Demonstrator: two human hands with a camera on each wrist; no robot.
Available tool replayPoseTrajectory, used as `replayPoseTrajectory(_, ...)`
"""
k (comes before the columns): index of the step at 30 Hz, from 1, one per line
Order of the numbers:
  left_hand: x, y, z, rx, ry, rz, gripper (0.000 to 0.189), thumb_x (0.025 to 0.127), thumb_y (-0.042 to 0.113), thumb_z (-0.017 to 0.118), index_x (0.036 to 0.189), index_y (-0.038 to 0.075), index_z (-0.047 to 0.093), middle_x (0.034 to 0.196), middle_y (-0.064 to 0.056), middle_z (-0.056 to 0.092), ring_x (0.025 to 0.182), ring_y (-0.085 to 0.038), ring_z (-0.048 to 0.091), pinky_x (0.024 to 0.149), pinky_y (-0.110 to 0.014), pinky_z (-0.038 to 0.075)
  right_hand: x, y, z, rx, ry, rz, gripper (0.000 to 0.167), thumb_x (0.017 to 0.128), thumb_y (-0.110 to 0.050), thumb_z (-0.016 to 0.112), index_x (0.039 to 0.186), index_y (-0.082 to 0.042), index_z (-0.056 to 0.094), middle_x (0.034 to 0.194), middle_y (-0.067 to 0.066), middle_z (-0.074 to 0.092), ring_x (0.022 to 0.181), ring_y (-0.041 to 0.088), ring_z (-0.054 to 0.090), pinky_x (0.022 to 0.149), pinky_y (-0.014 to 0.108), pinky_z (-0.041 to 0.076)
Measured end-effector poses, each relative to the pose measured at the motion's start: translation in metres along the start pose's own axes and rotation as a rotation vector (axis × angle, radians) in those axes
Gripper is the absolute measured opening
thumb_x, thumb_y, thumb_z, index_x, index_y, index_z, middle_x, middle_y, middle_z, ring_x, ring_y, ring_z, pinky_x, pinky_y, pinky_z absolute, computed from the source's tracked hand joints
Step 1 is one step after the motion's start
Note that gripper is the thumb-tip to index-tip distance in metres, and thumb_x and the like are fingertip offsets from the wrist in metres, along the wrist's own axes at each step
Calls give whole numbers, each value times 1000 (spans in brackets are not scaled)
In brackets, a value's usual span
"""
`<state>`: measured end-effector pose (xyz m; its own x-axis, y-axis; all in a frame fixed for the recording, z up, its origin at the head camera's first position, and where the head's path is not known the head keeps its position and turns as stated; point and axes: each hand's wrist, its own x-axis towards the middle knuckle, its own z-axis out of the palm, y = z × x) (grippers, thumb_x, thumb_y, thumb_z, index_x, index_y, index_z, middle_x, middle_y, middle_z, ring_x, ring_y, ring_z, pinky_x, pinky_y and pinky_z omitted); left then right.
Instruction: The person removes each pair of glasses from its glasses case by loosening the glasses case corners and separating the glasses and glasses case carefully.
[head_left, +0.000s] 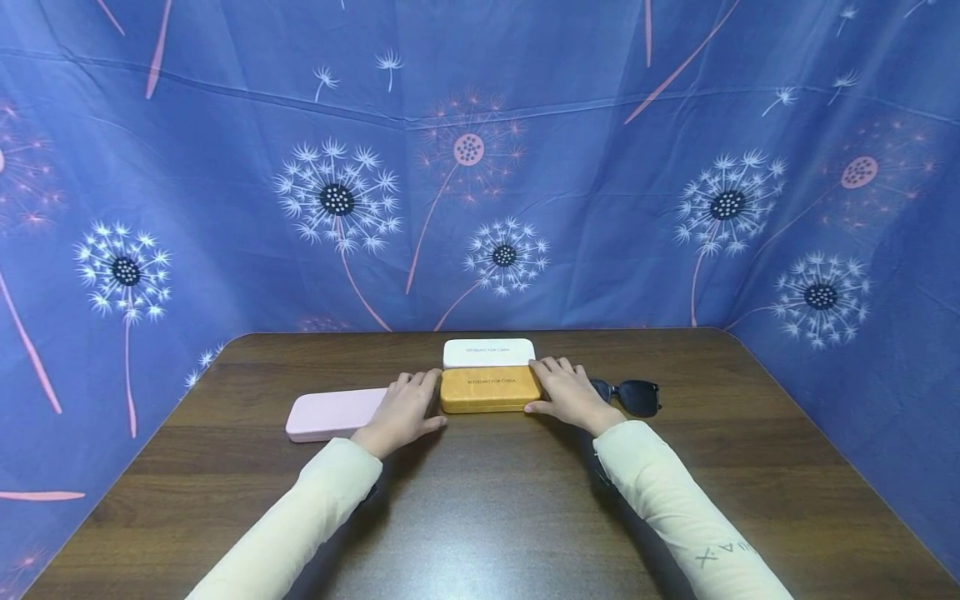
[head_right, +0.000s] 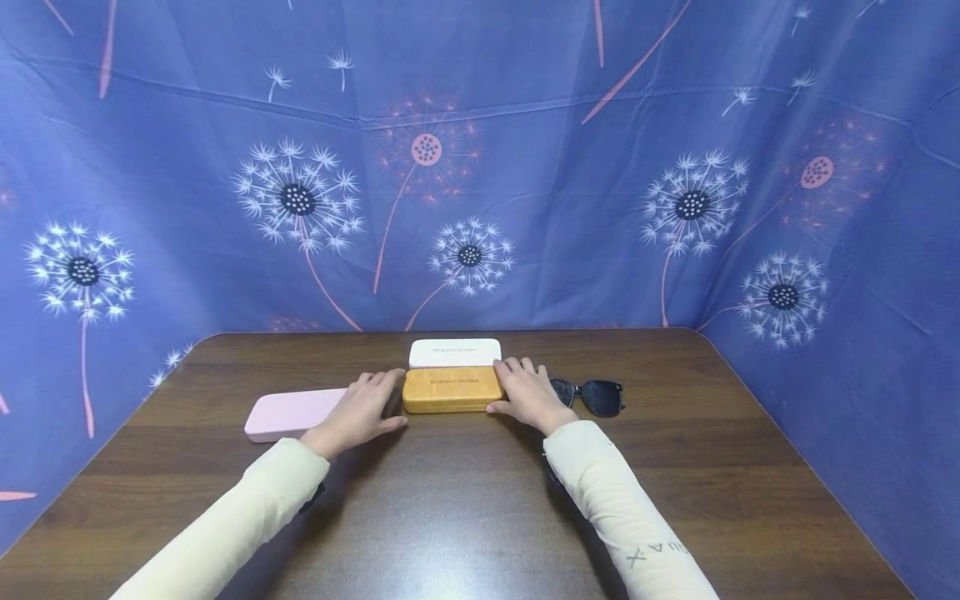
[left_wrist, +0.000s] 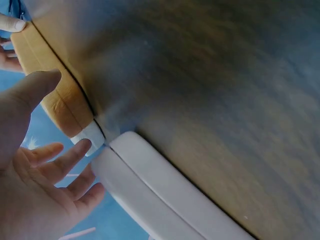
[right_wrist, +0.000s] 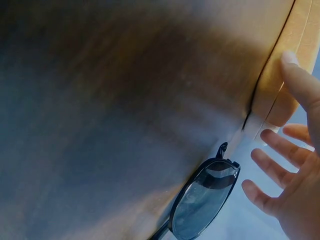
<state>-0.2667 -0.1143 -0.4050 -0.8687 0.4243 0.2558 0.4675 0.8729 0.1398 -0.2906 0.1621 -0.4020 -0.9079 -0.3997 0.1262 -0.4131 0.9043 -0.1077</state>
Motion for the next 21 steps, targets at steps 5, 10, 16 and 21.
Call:
replayPoseTrajectory(5, 5, 3, 6, 1, -25, -27, 74, 72, 34, 76, 129, 1, 41, 116, -19, 58, 103, -37, 52, 86, -48, 44, 1, 0, 1, 3, -21, -22, 79, 76, -45, 68, 137, -4, 38, 132, 15, 47, 119, 33, 42, 92, 53, 35)
replayPoseTrajectory(10, 9, 7, 9, -12, -37, -50, 75, 73, 33, 75, 131, 1, 39, 117, -19, 58, 103, -37, 52, 86, -48, 43, 1, 1, 3, -7, -23, -25, 78, 76, -44, 69, 136, -4, 38, 131, 15, 47, 119, 33, 42, 92, 54, 35)
replayPoseTrajectory(16, 13, 11, 9, -19, -32, -59, 71, 75, 31, 74, 129, 1, 40, 116, -19, 58, 101, -36, 53, 84, -46, 44, 2, 0, 4, -16, -10, -27, 77, 76, -42, 70, 135, -4, 40, 129, 14, 50, 115, 31, 45, 90, 52, 36)
replayPoseTrajectory(21, 14, 11, 11, -24, -26, -70, 69, 75, 30, 74, 128, 1, 41, 115, -18, 58, 100, -36, 53, 83, -46, 45, 2, 0, 4, -16, -5, -25, 77, 75, -42, 70, 135, -4, 40, 128, 13, 50, 115, 31, 45, 90, 52, 37)
